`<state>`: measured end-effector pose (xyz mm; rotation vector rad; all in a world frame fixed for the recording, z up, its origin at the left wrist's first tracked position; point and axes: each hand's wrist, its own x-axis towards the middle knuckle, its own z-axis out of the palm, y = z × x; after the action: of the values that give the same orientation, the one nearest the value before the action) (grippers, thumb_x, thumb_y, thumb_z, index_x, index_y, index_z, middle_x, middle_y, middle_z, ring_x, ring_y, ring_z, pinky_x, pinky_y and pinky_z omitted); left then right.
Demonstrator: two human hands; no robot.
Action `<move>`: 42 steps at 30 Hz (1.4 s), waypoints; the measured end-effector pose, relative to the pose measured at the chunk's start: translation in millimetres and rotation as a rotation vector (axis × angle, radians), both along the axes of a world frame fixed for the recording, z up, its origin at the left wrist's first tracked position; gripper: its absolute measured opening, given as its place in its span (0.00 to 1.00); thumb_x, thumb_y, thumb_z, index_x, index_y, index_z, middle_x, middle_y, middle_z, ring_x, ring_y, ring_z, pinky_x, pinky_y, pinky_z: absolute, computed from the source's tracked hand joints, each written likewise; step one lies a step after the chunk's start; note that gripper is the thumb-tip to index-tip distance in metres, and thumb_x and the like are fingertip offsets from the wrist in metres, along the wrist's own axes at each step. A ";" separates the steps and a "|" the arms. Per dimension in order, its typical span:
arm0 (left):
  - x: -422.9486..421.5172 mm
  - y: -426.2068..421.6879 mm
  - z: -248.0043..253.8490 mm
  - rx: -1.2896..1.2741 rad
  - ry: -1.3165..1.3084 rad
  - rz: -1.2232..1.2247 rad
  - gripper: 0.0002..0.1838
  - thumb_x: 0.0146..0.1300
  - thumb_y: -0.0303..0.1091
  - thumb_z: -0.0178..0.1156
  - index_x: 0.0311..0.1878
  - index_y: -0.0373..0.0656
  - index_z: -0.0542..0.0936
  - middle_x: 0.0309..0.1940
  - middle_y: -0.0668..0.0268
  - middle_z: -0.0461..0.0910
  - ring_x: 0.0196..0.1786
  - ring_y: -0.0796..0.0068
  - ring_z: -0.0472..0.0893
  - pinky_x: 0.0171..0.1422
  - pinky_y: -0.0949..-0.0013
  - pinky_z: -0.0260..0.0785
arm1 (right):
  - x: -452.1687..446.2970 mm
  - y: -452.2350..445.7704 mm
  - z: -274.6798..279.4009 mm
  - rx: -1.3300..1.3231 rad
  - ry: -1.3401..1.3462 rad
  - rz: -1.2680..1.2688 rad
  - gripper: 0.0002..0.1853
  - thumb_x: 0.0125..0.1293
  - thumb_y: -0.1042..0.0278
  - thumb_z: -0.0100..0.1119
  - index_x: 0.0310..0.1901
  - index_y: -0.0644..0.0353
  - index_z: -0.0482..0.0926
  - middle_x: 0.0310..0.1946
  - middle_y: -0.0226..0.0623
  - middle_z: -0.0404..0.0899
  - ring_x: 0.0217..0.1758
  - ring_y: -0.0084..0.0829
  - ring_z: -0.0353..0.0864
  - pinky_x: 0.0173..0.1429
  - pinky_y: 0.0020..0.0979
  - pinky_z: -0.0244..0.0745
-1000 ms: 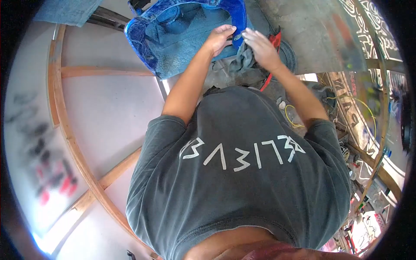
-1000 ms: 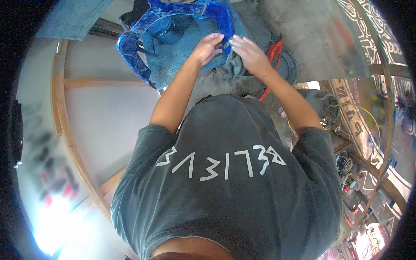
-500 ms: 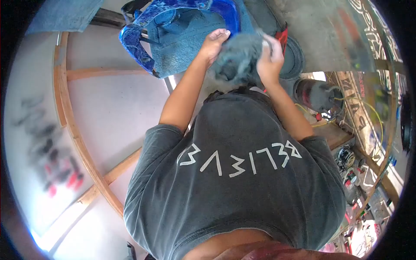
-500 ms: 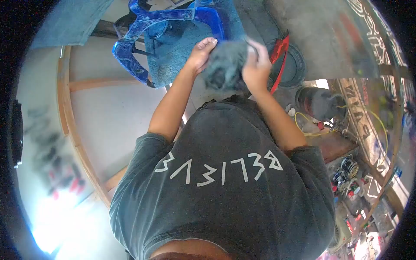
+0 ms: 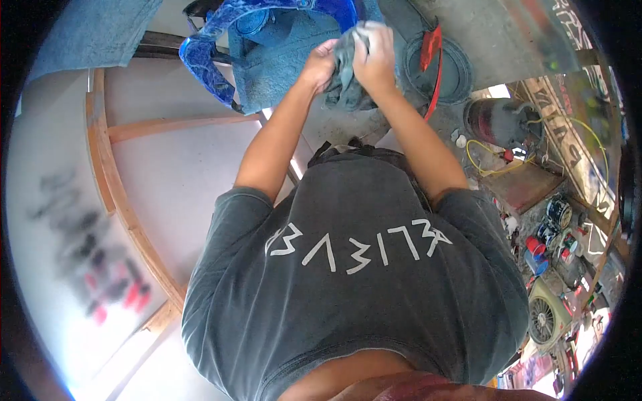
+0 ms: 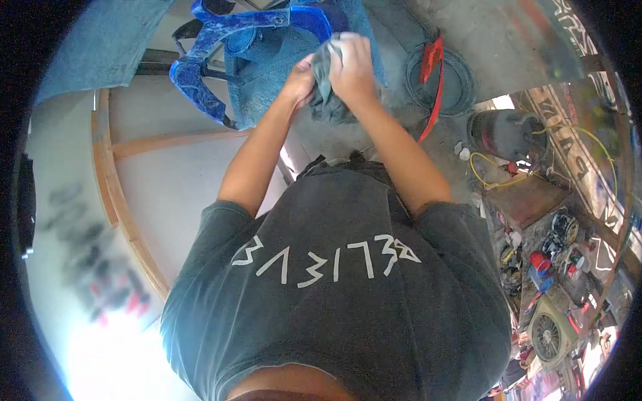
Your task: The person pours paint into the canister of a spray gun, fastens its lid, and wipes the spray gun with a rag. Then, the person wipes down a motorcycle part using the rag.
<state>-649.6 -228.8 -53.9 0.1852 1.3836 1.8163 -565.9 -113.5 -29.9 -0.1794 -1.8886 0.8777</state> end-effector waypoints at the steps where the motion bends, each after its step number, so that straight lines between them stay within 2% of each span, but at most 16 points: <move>1: 3.8 -2.8 8.8 0.007 -0.016 -0.021 0.08 0.73 0.35 0.63 0.49 0.43 0.80 0.40 0.72 0.83 0.45 0.80 0.79 0.52 0.71 0.73 | 3.7 -3.5 -3.0 0.012 -0.019 -0.018 0.10 0.61 0.78 0.62 0.45 0.63 0.77 0.47 0.48 0.79 0.51 0.54 0.76 0.57 0.48 0.73; 3: -5.8 -8.0 -0.8 -0.052 -0.006 -0.065 0.08 0.73 0.35 0.64 0.48 0.43 0.80 0.40 0.72 0.83 0.45 0.81 0.79 0.51 0.71 0.74 | 13.7 -11.0 -16.4 0.016 -0.062 -0.040 0.09 0.61 0.78 0.62 0.44 0.63 0.78 0.47 0.47 0.79 0.51 0.53 0.76 0.57 0.47 0.73; 5: -17.4 -10.5 -30.0 -0.123 0.069 -0.088 0.09 0.73 0.36 0.64 0.48 0.42 0.81 0.41 0.72 0.83 0.47 0.81 0.79 0.51 0.70 0.75 | 47.4 -30.7 -63.8 -0.005 -0.121 -0.031 0.08 0.62 0.78 0.62 0.43 0.63 0.78 0.47 0.47 0.80 0.51 0.52 0.77 0.57 0.47 0.74; 8: -3.1 -12.0 -9.9 -0.175 0.033 -0.063 0.11 0.73 0.38 0.64 0.49 0.41 0.81 0.42 0.73 0.83 0.47 0.81 0.79 0.51 0.69 0.75 | 64.4 -41.5 -82.7 -0.108 -0.153 0.000 0.08 0.62 0.78 0.63 0.42 0.63 0.79 0.46 0.47 0.80 0.51 0.52 0.77 0.56 0.46 0.74; 9: -10.8 -13.1 -31.1 -0.140 0.118 -0.071 0.10 0.74 0.36 0.63 0.50 0.40 0.81 0.43 0.72 0.84 0.47 0.81 0.79 0.52 0.69 0.76 | 51.8 -35.7 -66.1 -0.106 -0.033 -0.020 0.08 0.62 0.78 0.63 0.43 0.63 0.79 0.45 0.47 0.80 0.50 0.52 0.78 0.56 0.46 0.75; 12: 6.6 -13.9 6.5 -0.080 0.003 -0.055 0.10 0.74 0.34 0.62 0.52 0.39 0.81 0.44 0.70 0.85 0.46 0.80 0.80 0.54 0.71 0.75 | 9.6 -6.1 4.1 0.026 0.012 -0.058 0.08 0.62 0.79 0.65 0.43 0.64 0.78 0.43 0.50 0.81 0.49 0.51 0.81 0.56 0.44 0.77; 15: -8.3 -18.8 -17.5 -0.124 0.120 -0.097 0.10 0.74 0.33 0.62 0.53 0.40 0.81 0.44 0.69 0.85 0.46 0.80 0.81 0.53 0.70 0.76 | 10.6 -11.0 -9.3 0.053 0.007 -0.093 0.09 0.62 0.79 0.64 0.44 0.63 0.79 0.44 0.47 0.81 0.48 0.51 0.80 0.56 0.44 0.75; 17: -15.9 -19.3 -29.9 -0.232 0.198 -0.135 0.12 0.73 0.37 0.64 0.53 0.41 0.81 0.41 0.72 0.84 0.46 0.80 0.80 0.52 0.71 0.77 | 49.2 -37.2 -70.3 -0.042 -0.063 -0.070 0.10 0.61 0.79 0.64 0.44 0.63 0.79 0.44 0.47 0.81 0.48 0.51 0.79 0.55 0.44 0.75; 18: -4.9 -17.6 -9.3 -0.203 0.047 -0.100 0.12 0.72 0.38 0.65 0.52 0.41 0.81 0.40 0.74 0.84 0.46 0.80 0.79 0.52 0.73 0.75 | 60.2 -46.5 -66.6 -0.090 -0.103 -0.053 0.10 0.61 0.79 0.64 0.45 0.63 0.79 0.44 0.47 0.81 0.48 0.52 0.79 0.55 0.44 0.76; 25: -18.6 -23.1 -24.9 -0.119 0.084 -0.148 0.11 0.73 0.36 0.64 0.51 0.39 0.81 0.41 0.70 0.84 0.46 0.82 0.80 0.52 0.72 0.75 | 9.2 -9.7 -0.7 -0.010 -0.011 -0.027 0.10 0.60 0.79 0.64 0.44 0.63 0.80 0.45 0.47 0.81 0.51 0.50 0.80 0.57 0.43 0.76; 27: -21.3 -25.9 -26.4 -0.149 0.228 -0.170 0.11 0.73 0.38 0.64 0.51 0.42 0.81 0.43 0.72 0.83 0.47 0.81 0.80 0.53 0.71 0.75 | 36.3 -29.3 -39.1 -0.015 -0.077 -0.024 0.09 0.62 0.78 0.64 0.44 0.63 0.80 0.45 0.48 0.81 0.52 0.50 0.80 0.57 0.43 0.76; 29: -14.1 -27.5 -16.6 -0.192 0.134 -0.156 0.12 0.73 0.41 0.64 0.51 0.44 0.81 0.44 0.74 0.83 0.48 0.81 0.79 0.53 0.70 0.75 | 68.6 -46.8 -88.2 -0.128 -0.152 0.004 0.08 0.64 0.77 0.63 0.44 0.63 0.80 0.45 0.49 0.81 0.51 0.50 0.81 0.57 0.42 0.76; 33: -5.3 -36.9 -17.2 -0.147 0.034 -0.134 0.12 0.72 0.42 0.65 0.51 0.47 0.81 0.46 0.75 0.82 0.49 0.80 0.78 0.54 0.67 0.75 | 83.7 -52.1 -81.9 -0.533 -0.241 -0.033 0.05 0.69 0.76 0.61 0.43 0.64 0.79 0.44 0.49 0.82 0.48 0.50 0.82 0.56 0.40 0.76; 36: 18.4 -49.5 -21.0 -0.047 -0.083 -0.029 0.11 0.74 0.38 0.63 0.53 0.44 0.80 0.47 0.73 0.82 0.50 0.79 0.79 0.57 0.67 0.74 | 47.1 -50.6 -35.5 -0.496 -0.101 -0.011 0.04 0.69 0.75 0.60 0.42 0.65 0.78 0.42 0.49 0.82 0.47 0.51 0.82 0.55 0.40 0.76; 39: 25.3 -68.6 -33.8 0.058 -0.074 0.067 0.10 0.75 0.34 0.60 0.54 0.42 0.80 0.48 0.70 0.83 0.50 0.78 0.80 0.59 0.68 0.73 | 29.7 -49.1 -29.4 -0.391 -0.019 0.044 0.04 0.69 0.74 0.60 0.42 0.65 0.78 0.40 0.49 0.82 0.46 0.50 0.82 0.54 0.41 0.76; 42: 32.5 -91.1 -25.9 0.105 -0.138 0.083 0.11 0.74 0.31 0.59 0.56 0.42 0.80 0.50 0.68 0.83 0.53 0.76 0.80 0.60 0.69 0.71 | 30.0 -36.6 -84.9 -0.433 -0.387 -0.003 0.04 0.69 0.73 0.59 0.42 0.64 0.79 0.40 0.48 0.82 0.46 0.50 0.82 0.54 0.41 0.76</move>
<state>-617.1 -319.9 -79.8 0.0563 1.2164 1.9339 -535.9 -150.1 -114.7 -0.6545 -2.0194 1.3161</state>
